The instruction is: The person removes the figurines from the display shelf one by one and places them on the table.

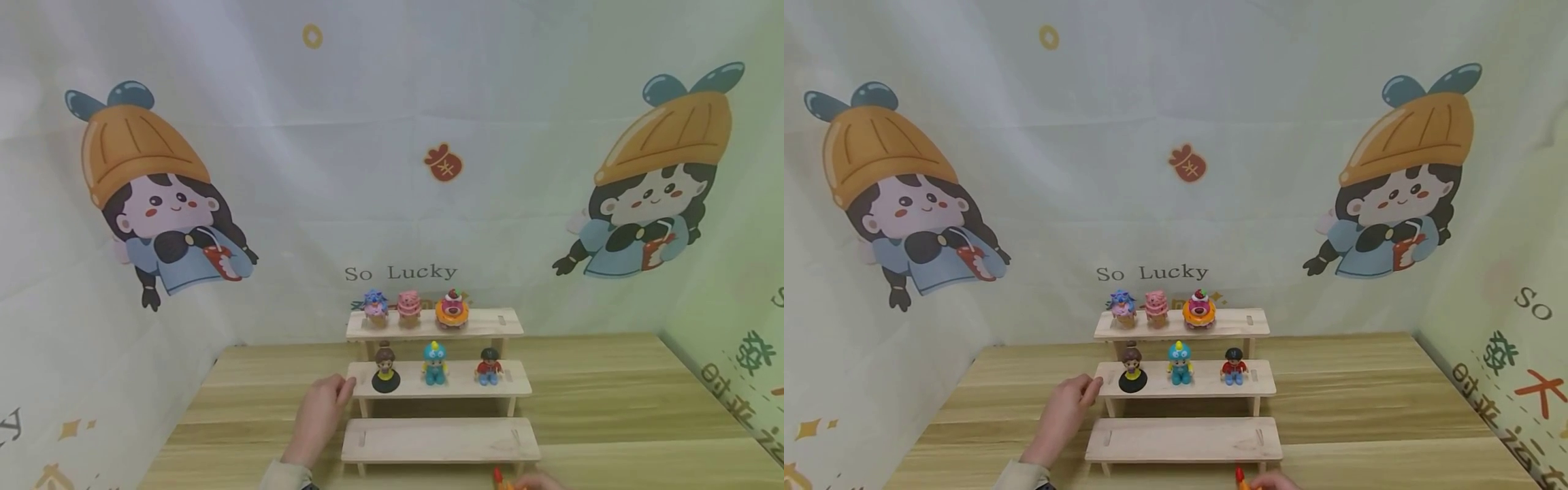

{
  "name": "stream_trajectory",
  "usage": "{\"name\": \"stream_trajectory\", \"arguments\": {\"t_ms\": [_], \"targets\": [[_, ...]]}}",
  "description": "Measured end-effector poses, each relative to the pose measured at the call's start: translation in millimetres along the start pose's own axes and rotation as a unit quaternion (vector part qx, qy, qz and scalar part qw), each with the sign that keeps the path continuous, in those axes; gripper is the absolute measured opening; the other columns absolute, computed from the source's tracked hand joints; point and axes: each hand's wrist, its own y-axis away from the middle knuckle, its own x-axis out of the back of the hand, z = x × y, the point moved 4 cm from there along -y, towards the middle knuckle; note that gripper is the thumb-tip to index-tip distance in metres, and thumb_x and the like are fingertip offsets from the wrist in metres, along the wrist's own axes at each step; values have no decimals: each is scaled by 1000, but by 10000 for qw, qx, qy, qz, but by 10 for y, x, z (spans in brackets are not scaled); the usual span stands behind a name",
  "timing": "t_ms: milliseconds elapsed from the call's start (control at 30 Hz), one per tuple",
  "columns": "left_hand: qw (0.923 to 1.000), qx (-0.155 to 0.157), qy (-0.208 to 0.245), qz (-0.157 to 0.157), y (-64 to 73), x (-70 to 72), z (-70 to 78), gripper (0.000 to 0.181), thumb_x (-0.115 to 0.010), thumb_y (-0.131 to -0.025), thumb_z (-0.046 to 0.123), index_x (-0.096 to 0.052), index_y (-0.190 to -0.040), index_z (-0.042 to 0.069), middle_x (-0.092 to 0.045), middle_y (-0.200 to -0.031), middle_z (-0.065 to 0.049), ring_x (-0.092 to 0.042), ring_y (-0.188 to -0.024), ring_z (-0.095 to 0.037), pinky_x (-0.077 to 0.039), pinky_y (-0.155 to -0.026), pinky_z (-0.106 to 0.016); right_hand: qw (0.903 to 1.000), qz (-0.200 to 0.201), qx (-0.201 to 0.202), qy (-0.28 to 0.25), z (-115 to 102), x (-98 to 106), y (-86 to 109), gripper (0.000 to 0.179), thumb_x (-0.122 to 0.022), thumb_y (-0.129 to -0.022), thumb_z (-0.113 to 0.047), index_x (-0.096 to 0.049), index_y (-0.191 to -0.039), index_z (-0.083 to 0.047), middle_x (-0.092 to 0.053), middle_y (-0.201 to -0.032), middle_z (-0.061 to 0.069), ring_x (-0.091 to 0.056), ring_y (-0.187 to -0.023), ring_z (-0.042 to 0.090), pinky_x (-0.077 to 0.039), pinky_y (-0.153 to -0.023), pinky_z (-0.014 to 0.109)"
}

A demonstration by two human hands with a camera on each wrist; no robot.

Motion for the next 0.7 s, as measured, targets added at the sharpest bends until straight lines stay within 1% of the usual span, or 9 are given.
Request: {"name": "stream_trajectory", "arguments": {"t_ms": [33, 100, 133, 167, 200, 267, 333, 433, 700], "targets": [[10000, 13, -2, -8, -3, -2, -2, 31, -54, -96, 27, -56, -69, 12, -48, -63, 2, -42, -59, -12, -36, -54, -25, 9998, 51, 54, -207, -54, -47, -42, 65, -39, -83, 26, -57, -124, -21, -64, -115, -6, -59, -100, 0, -49, -74, 15], [10000, 36, 11, -1, -8, -1, -4, 31, -54, -96, 27, -57, -70, 12, -48, -63, 1, -43, -60, -12, -37, -55, -26, 9966, 119, -211, -791, -374, -199, -219, 72, -34, -84, 28, -56, -123, -29, -63, -116, -7, -59, -101, 1, -50, -77, 18], [10000, 43, 28, -5, -10, 1, -3, 31, -54, -97, 27, -57, -70, 12, -48, -64, 2, -43, -60, -12, -37, -56, -26, 9938, 24, -198, -1091, -455, -248, -284, 76, -32, -84, 28, -54, -125, -32, -61, -119, -10, -59, -104, 1, -49, -80, 17], [10000, 46, 44, -9, -11, 1, -3, 31, -54, -97, 27, -57, -70, 12, -48, -64, 1, -43, -60, -12, -37, -56, -26, 9904, -95, -142, -1370, -523, -288, -340, 78, -29, -85, 28, -52, -127, -35, -60, -122, -10, -58, -106, 2, -48, -83, 16], [10000, 47, 53, -13, -12, 1, -3, 31, -54, -97, 27, -57, -70, 12, -48, -64, 1, -43, -60, -12, -37, -55, -25, 9877, -141, -207, -1542, -587, -320, -387, 75, -28, -86, 26, -52, -127, -32, -60, -122, -10, -58, -107, 2, -47, -84, 16], [9999, 58, 80, -20, -11, 1, -2, 31, -54, -97, 27, -57, -70, 12, -48, -64, 1, -43, -60, -12, -37, -55, -25, 9852, -270, -187, -1680, -669, -355, -448, 71, -27, -88, 25, -52, -128, -27, -60, -123, -11, -57, -109, 1, -45, -87, 15], [9999, 64, 103, -31, -10, -1, 0, 31, -54, -97, 27, -56, -69, 12, -48, -63, 1, -43, -59, -12, -36, -54, -25, 9874, -305, -70, -1554, -715, -365, -476, 68, -28, -88, 26, -52, -130, -22, -59, -124, -11, -56, -109, 1, -45, -87, 14], [9999, 70, 135, -22, -8, -2, 3, 31, -53, -97, 27, -56, -69, 12, -48, -63, 1, -43, -59, -12, -37, -54, -25, 9913, -266, 34, -1290, -731, -356, -472, 68, -29, -87, 26, -51, -131, -21, -59, -124, -12, -56, -109, 1, -45, -86, 14], [10000, 36, 15, 46, -10, -6, 12, 31, -51, -98, 27, -56, -71, 12, -48, -64, 1, -43, -60, -12, -36, -54, -25, 9845, -313, 54, -1727, -651, -346, -408, 69, -25, -87, 27, -49, -133, -18, -59, -126, -5, -58, -111, 6, -46, -89, 19]]}}
